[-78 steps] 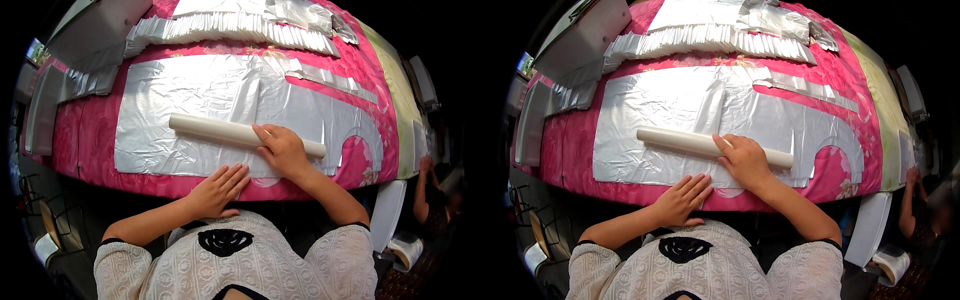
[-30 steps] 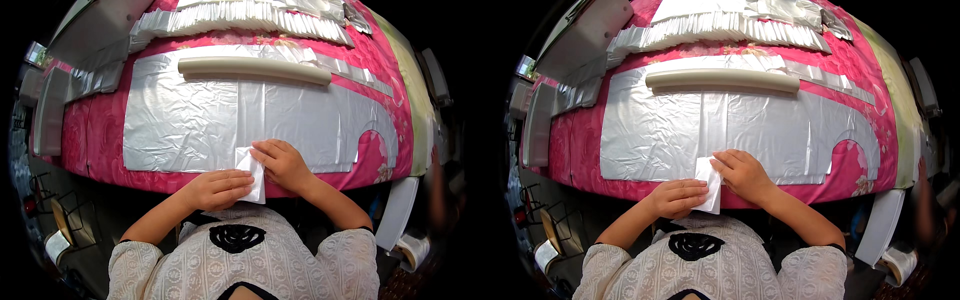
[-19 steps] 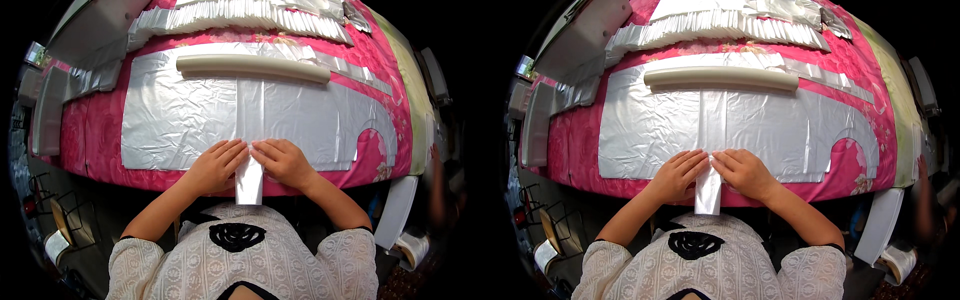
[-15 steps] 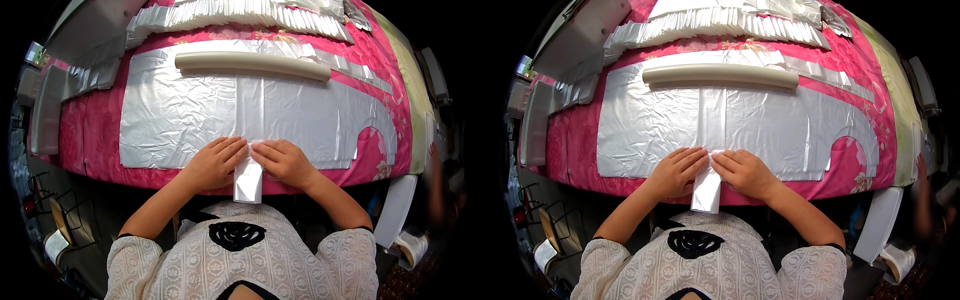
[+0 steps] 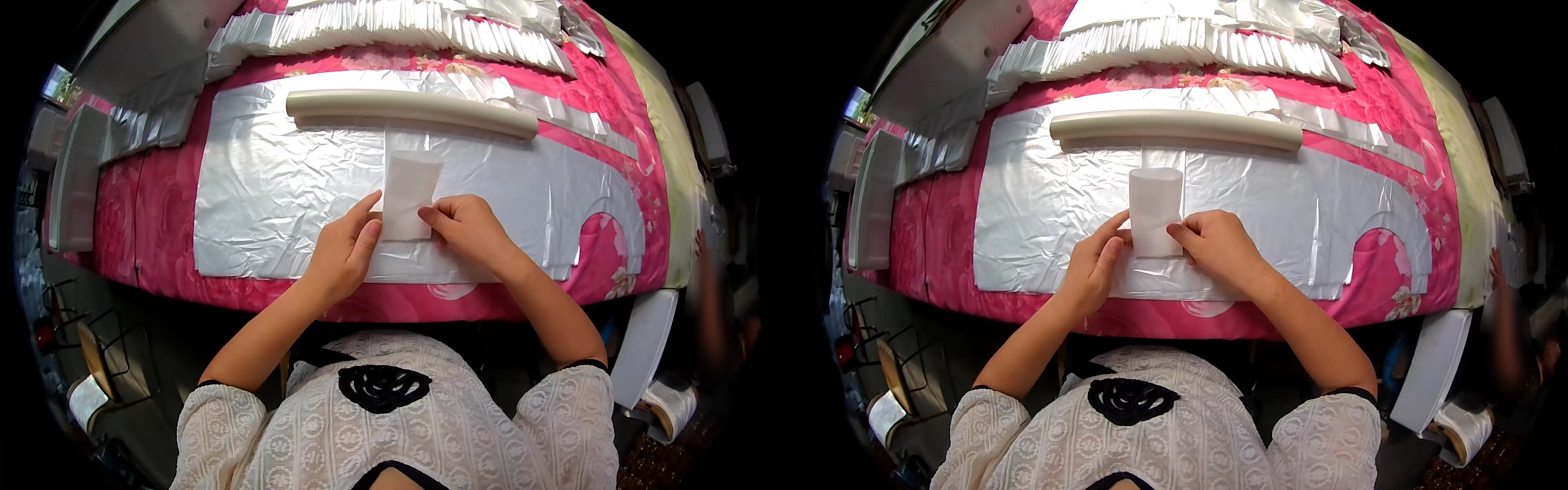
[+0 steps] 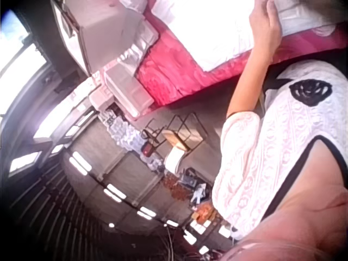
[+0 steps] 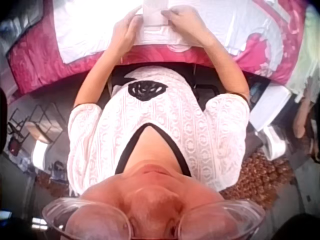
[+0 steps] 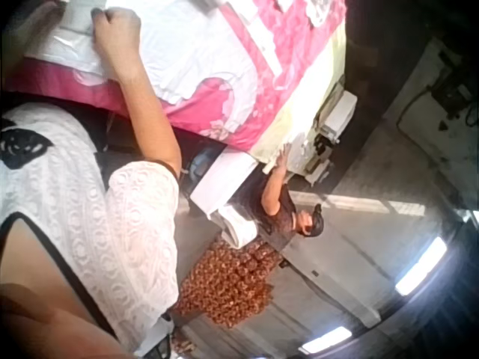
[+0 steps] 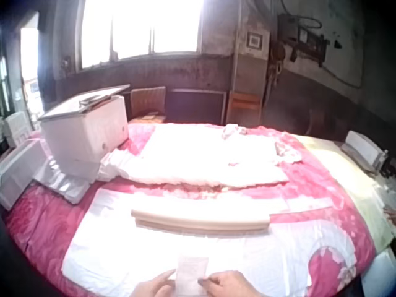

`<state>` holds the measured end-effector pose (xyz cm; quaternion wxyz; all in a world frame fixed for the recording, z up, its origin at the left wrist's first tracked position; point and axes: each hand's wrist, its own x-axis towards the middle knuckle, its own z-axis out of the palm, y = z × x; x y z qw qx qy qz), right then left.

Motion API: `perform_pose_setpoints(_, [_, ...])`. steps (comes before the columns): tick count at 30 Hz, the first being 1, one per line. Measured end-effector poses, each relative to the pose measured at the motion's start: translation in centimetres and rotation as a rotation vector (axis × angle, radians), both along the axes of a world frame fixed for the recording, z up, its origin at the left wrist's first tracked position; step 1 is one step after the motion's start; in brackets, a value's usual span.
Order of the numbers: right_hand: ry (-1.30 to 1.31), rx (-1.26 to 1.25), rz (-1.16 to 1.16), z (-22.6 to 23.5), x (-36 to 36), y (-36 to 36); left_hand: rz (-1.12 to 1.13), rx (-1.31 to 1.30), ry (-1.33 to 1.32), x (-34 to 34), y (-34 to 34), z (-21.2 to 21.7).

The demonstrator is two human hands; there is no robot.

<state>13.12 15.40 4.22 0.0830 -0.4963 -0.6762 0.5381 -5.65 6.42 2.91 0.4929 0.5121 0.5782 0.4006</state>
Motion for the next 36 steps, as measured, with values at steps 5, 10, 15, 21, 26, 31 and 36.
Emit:
perform_pose_setpoints(5, [-0.091,-0.206,0.034,0.2,-1.1,2.4,-0.091,0.503,0.647,0.5,0.0,-0.8])
perform_pose_setpoints(10, [-0.033,-0.245,-0.001,-0.6,-0.9,2.5,-0.260,0.445,0.883,3.3,-0.3,-1.6])
perform_pose_setpoints(15, [-0.027,-0.278,-0.028,-0.6,-0.9,2.3,-0.255,0.387,0.946,4.0,-0.4,-3.2])
perform_pose_setpoints(21, [0.027,-0.295,-0.030,-0.8,-0.5,2.2,-0.269,0.369,0.969,4.0,-0.2,-3.1])
perform_pose_setpoints(26, [0.027,-0.262,-0.033,-1.2,-0.4,2.2,-0.306,0.441,0.998,3.6,-0.8,-2.3])
perform_pose_setpoints(31, [0.039,-0.284,-0.037,-1.3,-0.5,2.4,-0.359,0.443,1.023,3.4,-2.3,-2.1])
perform_pose_setpoints(36, [0.018,-0.265,-0.032,-1.7,-0.5,2.5,-0.347,0.403,1.055,3.4,-2.1,-2.8])
